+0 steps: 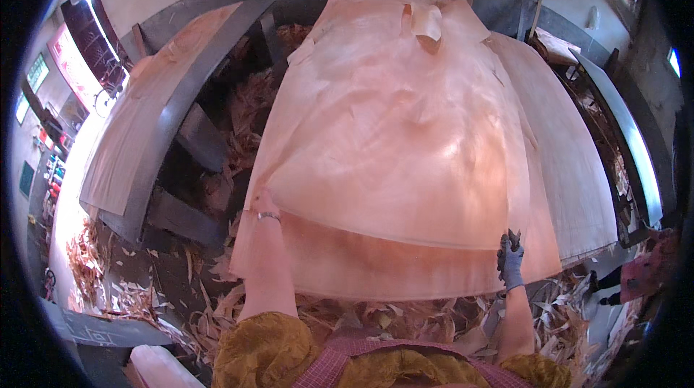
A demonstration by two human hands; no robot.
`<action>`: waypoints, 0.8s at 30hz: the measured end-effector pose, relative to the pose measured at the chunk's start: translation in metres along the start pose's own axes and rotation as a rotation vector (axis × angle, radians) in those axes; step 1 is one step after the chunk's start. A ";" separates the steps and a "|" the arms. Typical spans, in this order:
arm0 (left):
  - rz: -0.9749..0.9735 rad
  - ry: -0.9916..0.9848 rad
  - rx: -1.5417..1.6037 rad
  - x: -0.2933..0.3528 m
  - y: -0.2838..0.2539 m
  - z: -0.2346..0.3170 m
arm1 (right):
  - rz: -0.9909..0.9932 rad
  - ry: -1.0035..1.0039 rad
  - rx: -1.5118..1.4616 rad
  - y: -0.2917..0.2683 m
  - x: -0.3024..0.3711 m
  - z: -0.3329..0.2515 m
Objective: The person handles wood veneer sheets, using a utility knife to trim edges and applying pieces of tape to the surface before moving the sheets to a stack.
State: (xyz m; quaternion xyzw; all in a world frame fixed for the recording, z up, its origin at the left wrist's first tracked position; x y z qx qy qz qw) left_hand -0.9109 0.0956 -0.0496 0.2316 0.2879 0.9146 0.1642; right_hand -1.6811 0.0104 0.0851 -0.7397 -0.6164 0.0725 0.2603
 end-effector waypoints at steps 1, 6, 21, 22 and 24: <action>0.038 0.075 -0.020 -0.010 -0.007 0.018 | -0.026 0.009 0.007 0.012 0.001 -0.002; 0.190 0.140 -0.070 0.063 0.037 0.003 | 0.034 -0.017 -0.016 0.000 -0.009 0.057; 0.025 0.167 0.076 0.096 0.005 0.035 | 0.168 -0.069 0.564 -0.033 -0.007 0.145; -0.018 0.059 0.179 0.098 0.003 0.031 | 0.166 -0.067 0.552 -0.039 -0.009 0.153; -0.095 -0.135 0.363 0.090 -0.016 0.037 | 0.142 -0.069 0.573 -0.035 -0.012 0.150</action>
Point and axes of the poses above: each hand's wrist, its own x-axis away from the middle knuckle, its own y-axis out of the palm, z = x × y, the point moved 1 cm from there along -x, towards the middle knuckle, and after that the axes turned 15 degrees about x, right-handed, at the moved point
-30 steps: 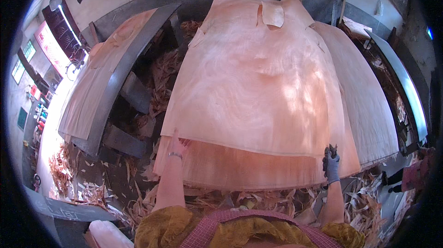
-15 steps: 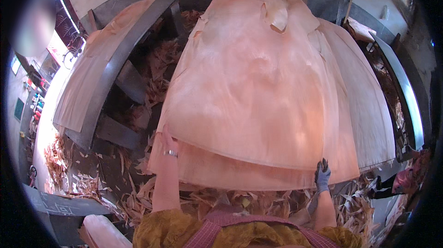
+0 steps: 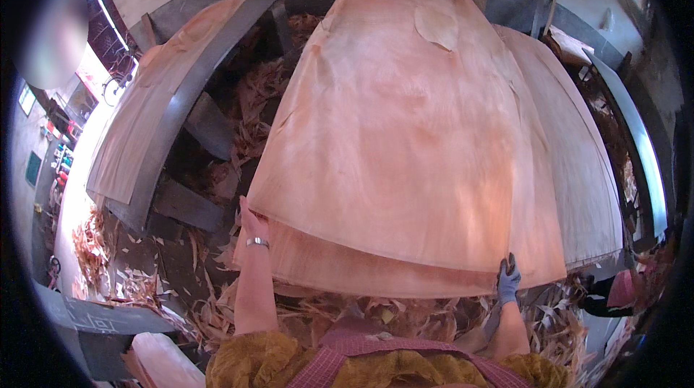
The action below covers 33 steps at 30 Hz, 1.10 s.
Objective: The person handles wood veneer sheets, using a utility knife to trim edges and applying pieces of tape to the surface before moving the sheets to a stack.
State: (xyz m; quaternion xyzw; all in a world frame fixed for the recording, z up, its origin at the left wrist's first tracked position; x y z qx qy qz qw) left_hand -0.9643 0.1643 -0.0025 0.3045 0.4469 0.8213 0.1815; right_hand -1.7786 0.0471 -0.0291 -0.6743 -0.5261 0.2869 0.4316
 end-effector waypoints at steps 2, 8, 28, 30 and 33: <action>-0.024 0.128 -0.148 -0.022 -0.002 0.011 | 0.009 -0.049 -0.013 0.000 -0.009 -0.023; 0.034 0.349 -0.245 -0.033 0.063 -0.011 | -0.002 -0.021 -0.017 -0.016 -0.011 -0.061; -0.106 0.835 -0.796 -0.021 0.118 0.037 | 0.201 -0.236 0.175 -0.002 -0.011 -0.029; -0.142 0.820 -0.667 -0.001 0.114 0.041 | 0.119 -0.171 0.221 -0.009 -0.008 -0.032; -0.177 1.062 -1.076 0.033 0.153 0.042 | 0.115 -0.183 0.261 -0.015 -0.009 -0.034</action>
Point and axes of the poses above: each hand's wrist, its own x-axis away from the middle knuckle, its own y-axis out of the palm, z = x × y, the point moved 1 cm from there along -x, towards the middle knuckle, and after that the axes turned 15 degrees about x, right-handed, at the moved point
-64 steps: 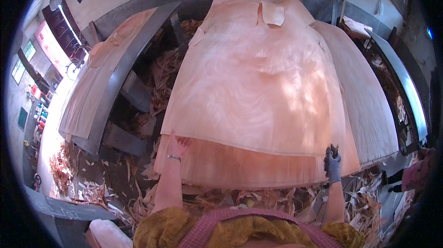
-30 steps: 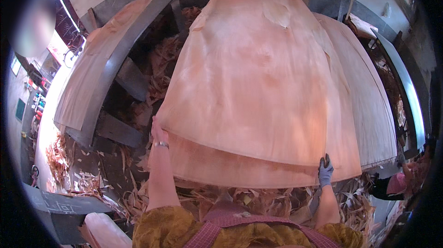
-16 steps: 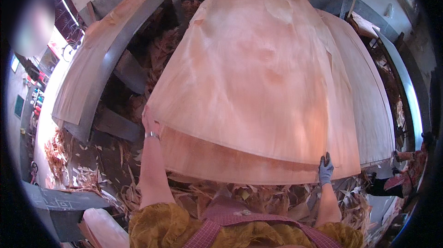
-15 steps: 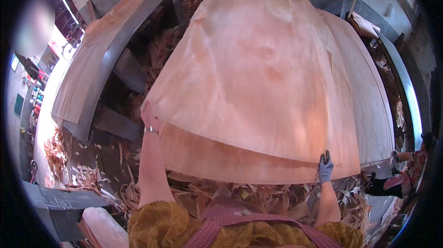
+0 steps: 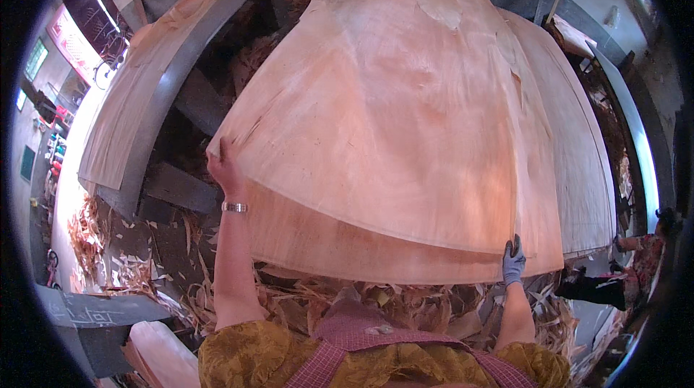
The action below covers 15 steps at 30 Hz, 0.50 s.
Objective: The person handles wood veneer sheets, using a utility knife to trim edges and applying pieces of tape to the surface before moving the sheets to a stack.
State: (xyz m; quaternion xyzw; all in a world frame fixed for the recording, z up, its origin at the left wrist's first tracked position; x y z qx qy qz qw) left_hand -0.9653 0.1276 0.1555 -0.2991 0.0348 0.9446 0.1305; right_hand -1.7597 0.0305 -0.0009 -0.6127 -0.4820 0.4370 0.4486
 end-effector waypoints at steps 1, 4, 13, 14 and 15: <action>-0.071 0.046 -0.019 0.000 0.006 0.020 | -0.013 0.001 -0.001 -0.002 -0.003 -0.001; -0.162 0.142 -0.042 0.010 0.021 0.063 | 0.020 -0.015 0.012 -0.004 -0.004 0.018; 0.259 -0.624 0.499 0.077 -0.060 -0.054 | 0.032 -0.033 0.108 -0.017 0.009 0.030; 0.284 -0.661 0.480 0.075 -0.056 -0.077 | 0.061 -0.051 0.085 -0.014 0.004 0.028; 0.312 -0.694 0.460 0.068 -0.049 -0.092 | 0.088 -0.074 0.059 -0.010 -0.003 0.026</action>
Point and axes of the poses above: each hand's wrist, its own x-axis away from the middle knuckle, its own y-axis out of the palm, z = x × y, the point moved 1 cm from there along -x, towards the middle knuckle, and after that the axes turned 15 degrees about x, right-handed, at the moved point
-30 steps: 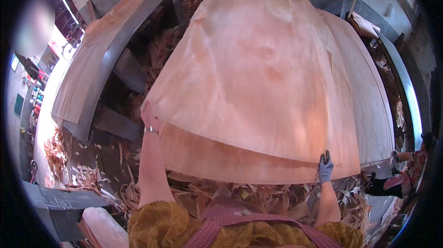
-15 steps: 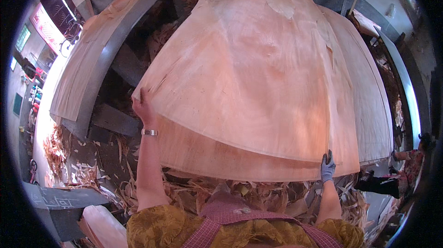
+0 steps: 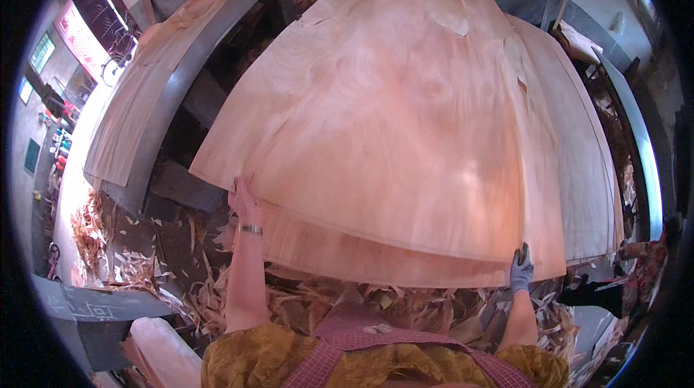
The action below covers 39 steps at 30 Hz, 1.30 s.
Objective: The person handles wood veneer sheets, using a utility knife to trim edges and applying pieces of tape to the surface before moving the sheets to a stack.
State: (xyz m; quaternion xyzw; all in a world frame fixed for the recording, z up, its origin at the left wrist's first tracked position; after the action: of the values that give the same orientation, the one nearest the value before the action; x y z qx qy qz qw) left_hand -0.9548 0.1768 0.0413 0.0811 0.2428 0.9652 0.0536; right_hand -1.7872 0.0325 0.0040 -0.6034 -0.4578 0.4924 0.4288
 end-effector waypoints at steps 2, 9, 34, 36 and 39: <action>0.027 -0.025 -0.055 -0.006 -0.002 -0.006 | -0.091 0.072 0.071 -0.004 -0.013 -0.017; 0.026 -0.373 0.127 0.067 -0.083 -0.054 | -0.226 0.172 0.249 -0.037 0.017 0.021; 0.163 -0.336 0.057 0.110 -0.152 -0.081 | -0.188 0.075 0.102 -0.042 0.027 0.076; 0.118 -0.325 0.002 0.104 -0.159 -0.084 | -0.192 0.054 0.068 -0.034 0.040 0.084; 0.151 -0.340 -0.077 0.103 -0.190 -0.081 | -0.251 0.011 0.103 -0.018 0.043 0.081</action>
State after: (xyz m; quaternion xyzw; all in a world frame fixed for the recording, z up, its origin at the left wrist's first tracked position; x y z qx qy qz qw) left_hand -1.0583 0.3210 -0.1065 0.2591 0.1865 0.9474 0.0245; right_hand -1.8657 0.0834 0.0006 -0.5212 -0.5016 0.4543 0.5200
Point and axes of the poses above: each hand's wrist, its own x-axis away from the middle knuckle, its own y-axis out of the palm, z = x × y, the point moved 1 cm from there along -x, towards the middle knuckle, and after that the axes turned 15 degrees about x, right-handed, at the moved point
